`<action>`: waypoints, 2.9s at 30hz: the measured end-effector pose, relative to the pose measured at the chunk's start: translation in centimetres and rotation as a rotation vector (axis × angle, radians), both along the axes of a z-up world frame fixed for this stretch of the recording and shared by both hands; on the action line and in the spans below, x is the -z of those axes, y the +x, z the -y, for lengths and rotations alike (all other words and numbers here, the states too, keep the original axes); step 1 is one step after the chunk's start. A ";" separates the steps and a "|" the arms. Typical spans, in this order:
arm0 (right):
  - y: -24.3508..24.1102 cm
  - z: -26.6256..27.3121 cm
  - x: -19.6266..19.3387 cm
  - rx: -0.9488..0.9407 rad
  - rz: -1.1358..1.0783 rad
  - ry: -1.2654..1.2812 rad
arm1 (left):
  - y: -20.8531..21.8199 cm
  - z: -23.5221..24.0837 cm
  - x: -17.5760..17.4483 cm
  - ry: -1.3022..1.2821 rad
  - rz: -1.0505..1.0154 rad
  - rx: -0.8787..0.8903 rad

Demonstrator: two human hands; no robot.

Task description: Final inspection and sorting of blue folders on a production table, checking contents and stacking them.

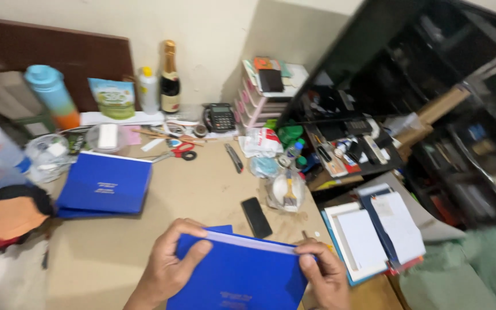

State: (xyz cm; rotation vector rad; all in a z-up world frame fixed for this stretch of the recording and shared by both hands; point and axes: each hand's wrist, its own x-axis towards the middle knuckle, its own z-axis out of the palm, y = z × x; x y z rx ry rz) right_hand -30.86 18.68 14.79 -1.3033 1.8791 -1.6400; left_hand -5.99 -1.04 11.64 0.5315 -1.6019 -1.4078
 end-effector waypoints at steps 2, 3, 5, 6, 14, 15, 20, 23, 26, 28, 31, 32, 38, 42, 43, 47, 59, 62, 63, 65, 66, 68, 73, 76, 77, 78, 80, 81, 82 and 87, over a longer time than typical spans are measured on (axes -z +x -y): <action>-1.0 0.2 -1.8 -0.052 0.062 0.210 | -0.1 0.3 -2.2 -0.061 0.008 0.011; -0.3 0.9 -3.9 -0.073 -0.032 0.398 | -0.2 0.4 -3.7 -0.213 -0.004 0.080; 1.4 2.7 -6.5 -0.094 -0.131 0.582 | -0.5 0.7 -5.8 -0.367 -0.012 0.149; 2.4 3.7 -6.9 -0.199 -0.217 0.751 | -0.7 0.8 -6.5 -0.464 -0.004 0.229; 4.9 4.7 -0.7 -0.393 -0.211 0.506 | 1.1 3.0 -7.7 -0.216 0.226 0.582; 5.2 4.3 -0.1 -0.282 -0.066 0.481 | 1.9 3.8 -6.5 -0.195 0.158 0.477; 5.9 3.3 0.0 0.077 0.388 0.534 | 3.4 5.5 2.7 0.175 -0.279 0.481; 3.8 3.1 5.8 0.009 0.044 0.202 | 2.4 3.1 6.9 0.413 -0.208 0.251; 4.4 5.2 6.9 -0.058 0.085 0.236 | 1.2 2.0 6.6 0.361 -0.343 0.138; 4.9 6.5 7.5 -0.057 0.140 0.269 | 0.9 1.4 3.6 0.241 -0.459 0.187; 5.6 7.3 8.2 -0.042 0.197 0.309 | 1.4 0.6 1.7 0.231 -0.355 0.160; 5.7 7.5 8.3 -0.049 0.198 0.312 | 1.5 0.6 1.4 0.231 -0.354 0.153; 5.7 6.0 8.8 0.122 0.300 0.382 | 1.9 1.0 1.2 0.182 -0.305 0.179; 4.5 2.4 8.7 0.379 0.381 0.396 | 1.2 1.7 4.1 0.252 -0.265 0.137; 4.6 2.2 8.7 0.423 0.414 0.404 | 1.7 1.9 4.8 0.354 -0.321 0.130; 7.5 5.3 0.6 0.226 0.732 0.363 | 1.9 0.5 4.9 0.633 -0.133 0.210; 5.2 9.4 -1.9 -0.045 1.023 0.527 | 1.1 -0.1 2.6 1.146 -0.022 0.156; 5.4 9.8 -1.4 0.043 0.961 0.628 | 0.8 0.0 2.2 1.155 0.063 0.112; 5.0 9.9 -0.5 0.035 0.922 0.603 | 0.7 0.3 1.8 1.165 0.108 0.098; 3.8 9.8 1.6 0.031 0.889 0.585 | 0.5 0.6 1.5 1.183 0.158 0.085; 3.0 9.5 2.9 0.005 0.934 0.548 | 0.4 0.6 1.6 1.177 0.113 0.086; 1.8 9.4 5.2 -0.028 0.976 0.507 | 0.1 0.9 1.5 1.165 0.065 0.083; 0.6 9.8 9.1 0.145 1.084 0.607 | -1.7 0.8 3.3 1.091 0.042 0.057; 7.0 11.6 -3.7 0.100 1.046 0.600 | -1.8 1.4 2.7 1.068 0.040 0.066; 6.5 11.4 -2.7 0.088 1.045 0.610 | -1.8 1.4 3.0 1.071 0.036 0.052; 5.9 11.2 -1.8 0.088 1.013 0.611 | -1.9 1.4 3.2 1.054 0.035 0.063; 5.1 10.8 -0.4 0.070 0.978 0.611 | -1.7 1.4 3.1 1.028 0.028 0.060; 4.8 10.8 0.0 0.066 0.965 0.626 | -1.3 1.2 2.9 1.099 0.077 0.118; 4.6 10.7 0.5 0.061 0.953 0.642 | -0.8 1.1 2.6 1.169 0.125 0.178; 3.9 10.8 7.1 0.011 0.943 0.611 | 1.3 -2.6 10.1 1.092 -0.128 0.158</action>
